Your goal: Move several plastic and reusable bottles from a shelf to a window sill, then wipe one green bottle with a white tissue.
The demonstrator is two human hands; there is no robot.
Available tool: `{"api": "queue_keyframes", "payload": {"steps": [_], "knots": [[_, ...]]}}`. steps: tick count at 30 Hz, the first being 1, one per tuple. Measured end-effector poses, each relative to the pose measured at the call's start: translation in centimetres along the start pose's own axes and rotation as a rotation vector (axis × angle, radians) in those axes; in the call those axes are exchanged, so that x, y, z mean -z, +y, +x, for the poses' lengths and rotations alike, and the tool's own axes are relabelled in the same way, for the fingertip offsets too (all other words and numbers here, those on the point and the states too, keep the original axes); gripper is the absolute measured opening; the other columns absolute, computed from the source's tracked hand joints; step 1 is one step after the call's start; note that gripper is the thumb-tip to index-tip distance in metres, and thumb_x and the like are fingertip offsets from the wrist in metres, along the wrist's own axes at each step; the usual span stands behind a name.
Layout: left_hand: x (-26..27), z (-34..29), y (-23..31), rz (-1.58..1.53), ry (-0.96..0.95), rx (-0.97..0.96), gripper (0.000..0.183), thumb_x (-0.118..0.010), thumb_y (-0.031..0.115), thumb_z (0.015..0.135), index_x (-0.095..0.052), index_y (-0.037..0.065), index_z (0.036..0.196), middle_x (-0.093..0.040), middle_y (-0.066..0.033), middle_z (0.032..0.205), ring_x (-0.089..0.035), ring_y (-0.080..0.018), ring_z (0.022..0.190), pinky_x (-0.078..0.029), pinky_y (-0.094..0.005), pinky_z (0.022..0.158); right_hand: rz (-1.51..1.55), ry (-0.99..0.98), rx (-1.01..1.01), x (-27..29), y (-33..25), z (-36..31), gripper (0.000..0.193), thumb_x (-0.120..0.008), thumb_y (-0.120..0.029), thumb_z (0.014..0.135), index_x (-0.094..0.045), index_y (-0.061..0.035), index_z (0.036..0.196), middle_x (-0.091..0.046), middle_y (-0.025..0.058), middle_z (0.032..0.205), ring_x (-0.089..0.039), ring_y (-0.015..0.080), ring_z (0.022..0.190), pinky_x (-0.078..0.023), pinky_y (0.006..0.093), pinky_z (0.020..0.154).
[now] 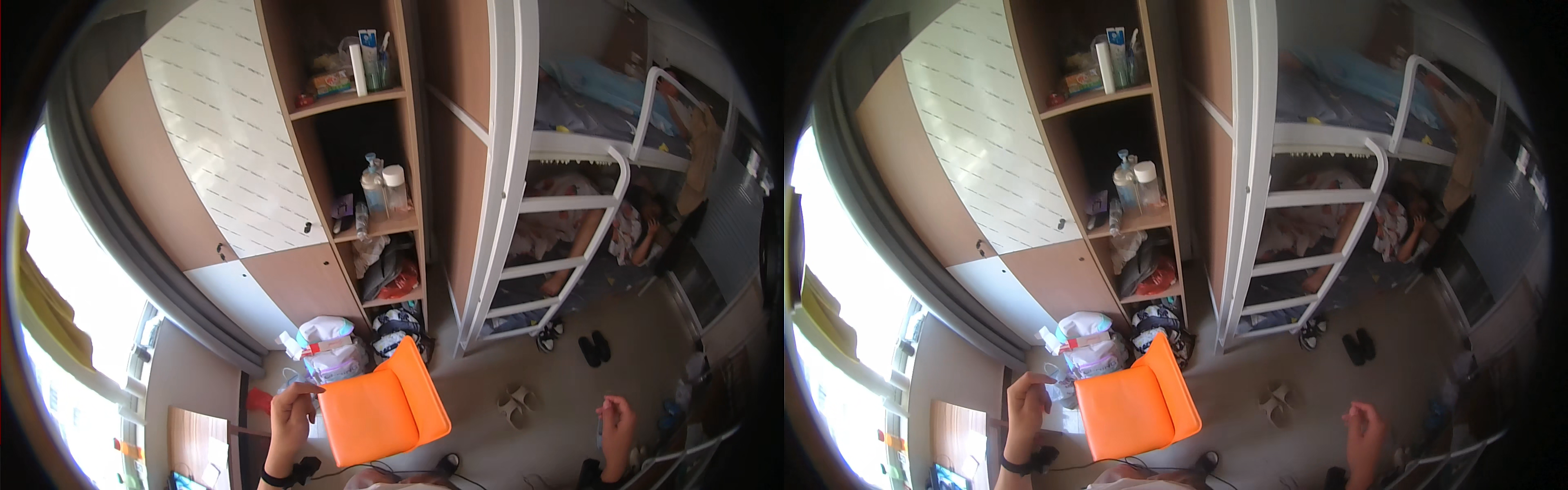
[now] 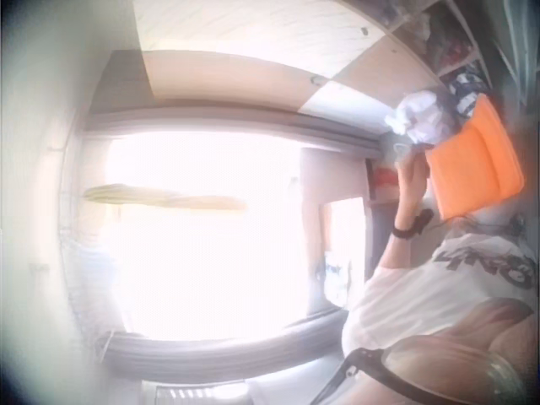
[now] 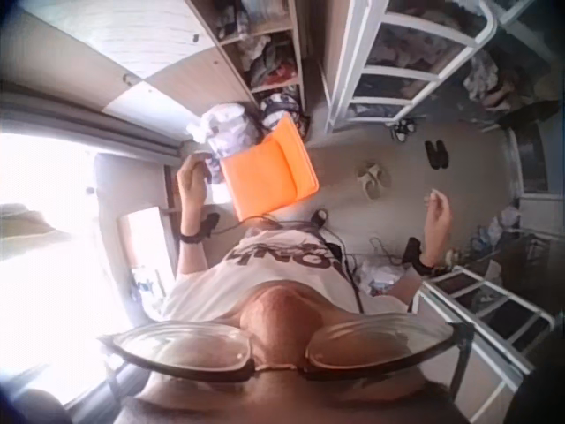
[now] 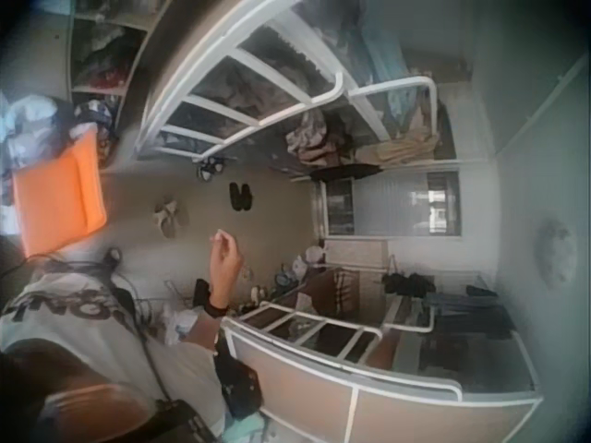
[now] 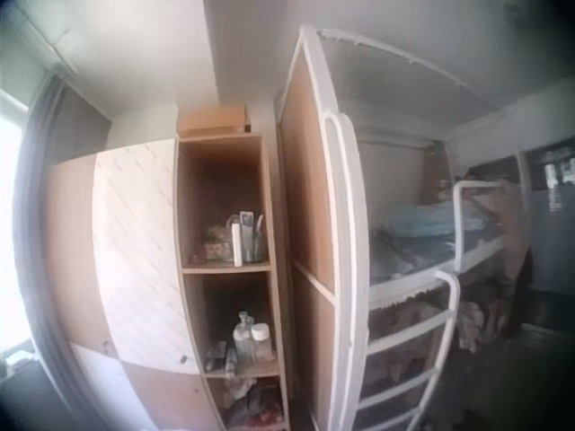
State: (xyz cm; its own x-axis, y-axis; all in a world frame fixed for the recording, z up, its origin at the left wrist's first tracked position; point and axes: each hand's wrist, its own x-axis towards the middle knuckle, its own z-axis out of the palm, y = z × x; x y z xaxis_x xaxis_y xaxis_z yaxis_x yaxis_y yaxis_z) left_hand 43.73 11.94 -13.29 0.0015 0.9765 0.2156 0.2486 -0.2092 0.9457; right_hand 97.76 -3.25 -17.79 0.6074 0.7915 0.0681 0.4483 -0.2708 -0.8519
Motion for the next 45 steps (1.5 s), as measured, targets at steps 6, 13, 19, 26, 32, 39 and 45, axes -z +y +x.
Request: {"api": "queue_keyframes", "payload": {"steps": [6, 13, 19, 26, 32, 39, 45], "knots": [[-3.8, 0.3, 2.1, 0.027, 0.062, -0.014, 0.028, -0.041, -0.006, 0.091, -0.067, -0.003, 0.1, -0.055, -0.0025, 0.064, -0.054, -0.0105, 0.056, -0.043, -0.0242, 0.054, 0.049, -0.008, 0.108, 0.4, 2.1, 2.4, 0.026, -0.061, -0.024, 0.102, -0.064, 0.0008, 0.107, -0.067, 0.0107, 0.087, -0.066, 0.0179, 0.081, -0.052, 0.0327, 0.073], [-5.4, 2.7, 0.4, -0.073, 0.093, -0.08, 0.027, -0.041, -0.01, 0.086, -0.068, -0.006, 0.091, -0.06, -0.0088, 0.081, -0.061, -0.0138, 0.061, -0.047, -0.0257, 0.056, -0.088, -0.062, 0.264, 1.4, 0.2, 4.5, 0.027, -0.063, -0.027, 0.101, -0.067, -0.0006, 0.105, -0.07, 0.0082, 0.087, -0.065, 0.0155, 0.081, -0.051, 0.0326, 0.074], [-5.5, 6.0, -1.2, -0.024, -0.008, -0.05, 0.027, -0.042, -0.008, 0.091, -0.069, -0.003, 0.092, -0.059, -0.0039, 0.068, -0.058, -0.0107, 0.057, -0.045, -0.0249, 0.053, -0.065, -0.011, 0.238, -1.0, -4.6, 5.4, 0.023, -0.067, -0.023, 0.098, -0.063, -0.0007, 0.092, -0.061, 0.0042, 0.077, -0.054, 0.0106, 0.073, -0.046, 0.0296, 0.068], [-4.5, 15.6, 0.9, -0.13, -0.04, -0.096, 0.025, -0.044, -0.001, 0.098, -0.068, -0.002, 0.107, -0.055, 0.0003, 0.068, -0.054, -0.0058, 0.062, -0.045, -0.0231, 0.057, -0.024, -0.006, 0.26, -6.3, -9.6, 7.8, 0.031, -0.067, -0.026, 0.098, -0.055, -0.0016, 0.082, -0.047, 0.0015, 0.068, -0.042, 0.0103, 0.065, -0.038, 0.0299, 0.06], [-8.2, 28.5, 5.6, -0.262, -0.175, -0.326, 0.028, -0.052, 0.009, 0.102, -0.058, -0.001, 0.127, -0.058, -0.0007, 0.084, -0.06, -0.0094, 0.079, -0.051, -0.0242, 0.07, -0.102, -0.055, 0.211, -7.5, -10.5, 9.6, 0.033, -0.064, -0.027, 0.1, -0.05, -0.0045, 0.081, -0.036, 0.0001, 0.066, -0.034, 0.0097, 0.063, -0.033, 0.0307, 0.058], [-9.5, 45.5, 6.5, -0.278, 0.133, -0.447, 0.039, -0.059, 0.008, 0.094, -0.053, -0.001, 0.132, -0.066, -0.0062, 0.098, -0.063, -0.0146, 0.087, -0.053, -0.0286, 0.077, -0.122, -0.13, 0.282, -8.2, -6.2, 15.9, 0.034, -0.063, -0.029, 0.101, -0.052, -0.0055, 0.08, -0.035, 0.0005, 0.065, -0.032, 0.0106, 0.059, -0.032, 0.0297, 0.057], [-11.1, 54.1, -0.3, 0.172, 0.382, -0.28, 0.05, -0.067, 0.021, 0.092, -0.05, 0.003, 0.136, -0.067, -0.0168, 0.111, -0.066, -0.0245, 0.095, -0.054, -0.0349, 0.08, -0.069, -0.102, 0.314, -8.5, -1.9, 22.2, 0.031, -0.066, -0.027, 0.1, -0.055, -0.0039, 0.082, -0.038, 0.0009, 0.063, -0.035, 0.0108, 0.058, -0.033, 0.0297, 0.056]]}}
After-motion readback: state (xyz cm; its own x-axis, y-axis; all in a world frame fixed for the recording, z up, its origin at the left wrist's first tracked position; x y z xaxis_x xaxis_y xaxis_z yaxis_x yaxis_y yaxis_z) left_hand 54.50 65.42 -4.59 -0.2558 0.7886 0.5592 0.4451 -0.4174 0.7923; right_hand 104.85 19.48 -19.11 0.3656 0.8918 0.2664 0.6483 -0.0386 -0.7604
